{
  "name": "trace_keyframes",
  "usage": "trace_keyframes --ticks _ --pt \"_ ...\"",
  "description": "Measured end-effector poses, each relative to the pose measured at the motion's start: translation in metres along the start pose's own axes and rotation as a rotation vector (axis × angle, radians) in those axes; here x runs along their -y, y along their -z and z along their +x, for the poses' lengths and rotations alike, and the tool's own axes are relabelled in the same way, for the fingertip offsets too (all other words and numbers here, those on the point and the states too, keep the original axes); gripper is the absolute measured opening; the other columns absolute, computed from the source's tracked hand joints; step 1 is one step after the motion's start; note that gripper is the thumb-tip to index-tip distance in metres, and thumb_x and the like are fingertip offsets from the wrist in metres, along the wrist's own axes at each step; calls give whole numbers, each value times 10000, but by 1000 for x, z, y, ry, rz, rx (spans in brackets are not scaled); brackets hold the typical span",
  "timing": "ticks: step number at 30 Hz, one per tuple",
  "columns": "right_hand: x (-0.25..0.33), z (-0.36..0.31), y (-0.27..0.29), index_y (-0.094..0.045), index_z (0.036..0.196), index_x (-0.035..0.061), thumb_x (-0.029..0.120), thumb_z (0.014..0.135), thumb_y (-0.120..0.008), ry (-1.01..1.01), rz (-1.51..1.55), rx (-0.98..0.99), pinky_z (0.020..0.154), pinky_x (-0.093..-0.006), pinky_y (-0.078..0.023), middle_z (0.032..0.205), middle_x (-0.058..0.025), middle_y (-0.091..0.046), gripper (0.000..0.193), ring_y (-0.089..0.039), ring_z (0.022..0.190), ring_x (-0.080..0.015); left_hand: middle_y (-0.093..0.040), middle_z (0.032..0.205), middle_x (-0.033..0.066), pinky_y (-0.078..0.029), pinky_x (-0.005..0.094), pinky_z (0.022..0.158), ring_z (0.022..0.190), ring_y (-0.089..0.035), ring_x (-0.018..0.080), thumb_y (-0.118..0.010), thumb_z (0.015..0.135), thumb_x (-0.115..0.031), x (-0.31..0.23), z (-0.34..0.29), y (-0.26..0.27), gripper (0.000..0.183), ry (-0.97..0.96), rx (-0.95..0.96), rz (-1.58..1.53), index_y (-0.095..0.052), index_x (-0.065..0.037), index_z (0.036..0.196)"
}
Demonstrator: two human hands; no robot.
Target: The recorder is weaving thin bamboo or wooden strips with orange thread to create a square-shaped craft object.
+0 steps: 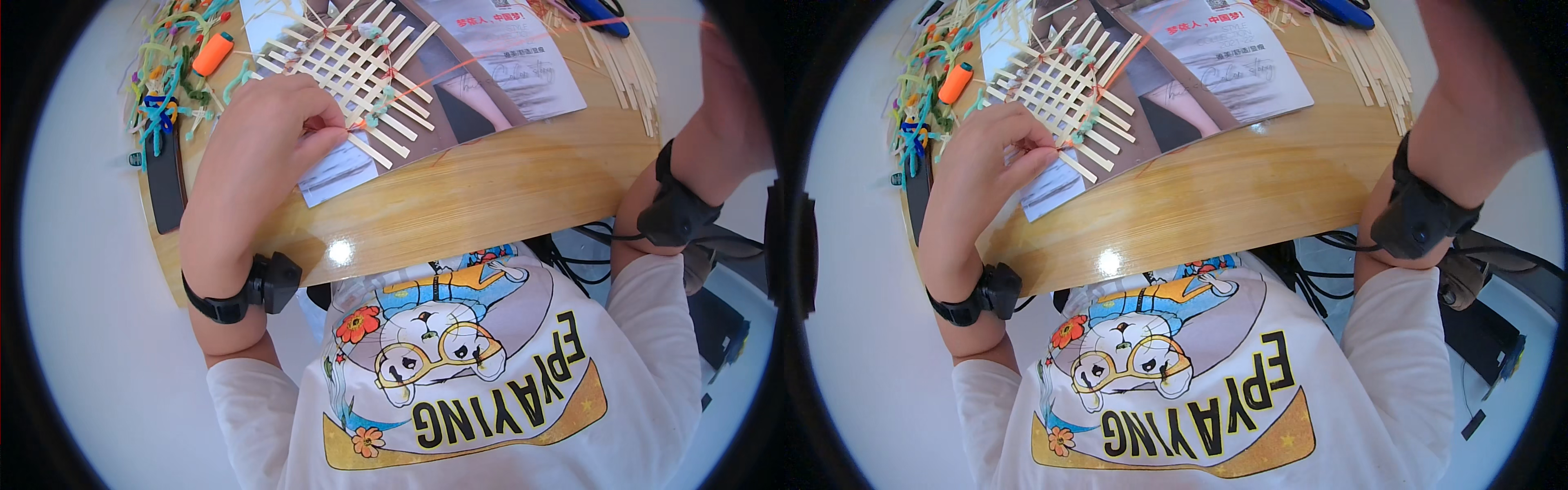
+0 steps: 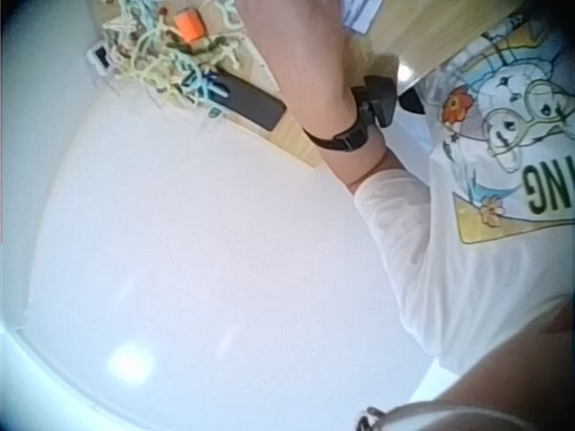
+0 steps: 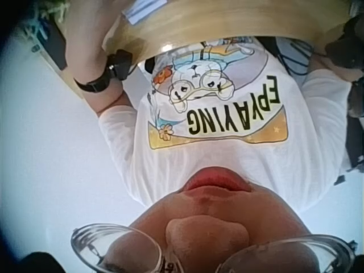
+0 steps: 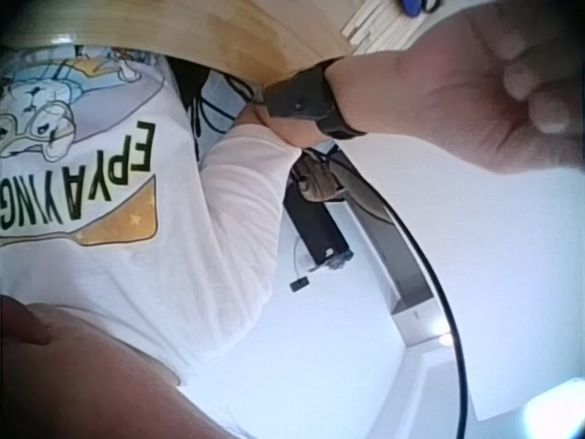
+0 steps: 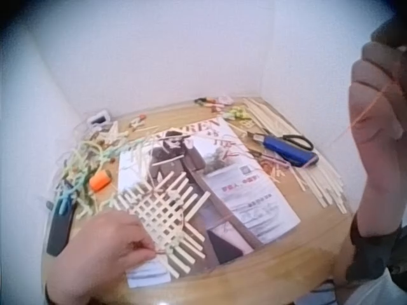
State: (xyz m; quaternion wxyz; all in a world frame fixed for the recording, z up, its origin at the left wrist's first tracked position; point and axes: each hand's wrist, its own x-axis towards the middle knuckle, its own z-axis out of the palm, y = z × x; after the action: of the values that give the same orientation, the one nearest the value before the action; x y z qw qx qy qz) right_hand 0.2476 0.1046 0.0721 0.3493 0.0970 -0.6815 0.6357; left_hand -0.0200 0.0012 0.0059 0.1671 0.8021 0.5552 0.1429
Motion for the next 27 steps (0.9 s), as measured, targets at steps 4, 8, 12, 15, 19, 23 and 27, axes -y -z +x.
trace_keyframes --ticks 4,8,12,15,19,23,27 --pt "-11 19 -40 -533 1138 56 219 1005 -426 -11 -22 -30 561 -194 -425 806 -8 -578 236 -469 581 -76 -606 765 86 -446 346 680 744 -578 255 -697 744 -63 0 1 -2 89 -6 -6 3 -634 -10 779" --pt "-8 14 -35 -544 1129 53 204 989 -448 -34 -42 -55 566 -196 -422 827 -16 -591 228 -476 593 -84 -613 774 85 -451 344 682 723 -580 253 -699 745 -71 -1 1 0 100 16 11 -39 -636 -17 801" --pt "2 -2 -26 -556 1120 49 190 973 -470 -54 -65 -93 572 -198 -419 848 -23 -604 221 -483 604 -92 -619 779 77 -459 331 668 713 -584 238 -717 752 -100 -4 1 -7 140 -41 -83 23 -638 -21 836" --pt "10 -14 -13 -564 1114 47 179 960 -487 -69 -86 -118 576 -199 -417 864 -29 -613 216 -488 612 -99 -627 798 74 -472 316 660 728 -592 224 -735 760 -125 -11 4 -11 178 -12 -108 -78 -636 -20 865" --pt "45 -45 33 -575 1105 44 164 944 -509 -86 -111 -153 581 -201 -413 885 -36 -626 211 -495 624 -107 -610 784 85 -480 345 676 755 -600 251 -723 772 -132 -11 5 -26 156 19 -149 -102 -636 -23 841" --pt "19 -32 -3 -587 1096 41 150 928 -532 -100 -144 -201 587 -202 -410 906 -43 -639 208 -502 635 -116 -602 768 99 -474 389 696 774 -594 292 -698 772 -112 -14 7 -28 111 9 -154 -45 -640 -24 810" --pt "17 -35 1 -595 1089 38 139 915 -548 -111 -165 -230 591 -204 -408 922 -49 -648 206 -508 643 -122 -607 778 111 -472 395 707 780 -593 301 -691 771 -99 -14 3 -29 105 38 -161 -82 -634 -17 805"
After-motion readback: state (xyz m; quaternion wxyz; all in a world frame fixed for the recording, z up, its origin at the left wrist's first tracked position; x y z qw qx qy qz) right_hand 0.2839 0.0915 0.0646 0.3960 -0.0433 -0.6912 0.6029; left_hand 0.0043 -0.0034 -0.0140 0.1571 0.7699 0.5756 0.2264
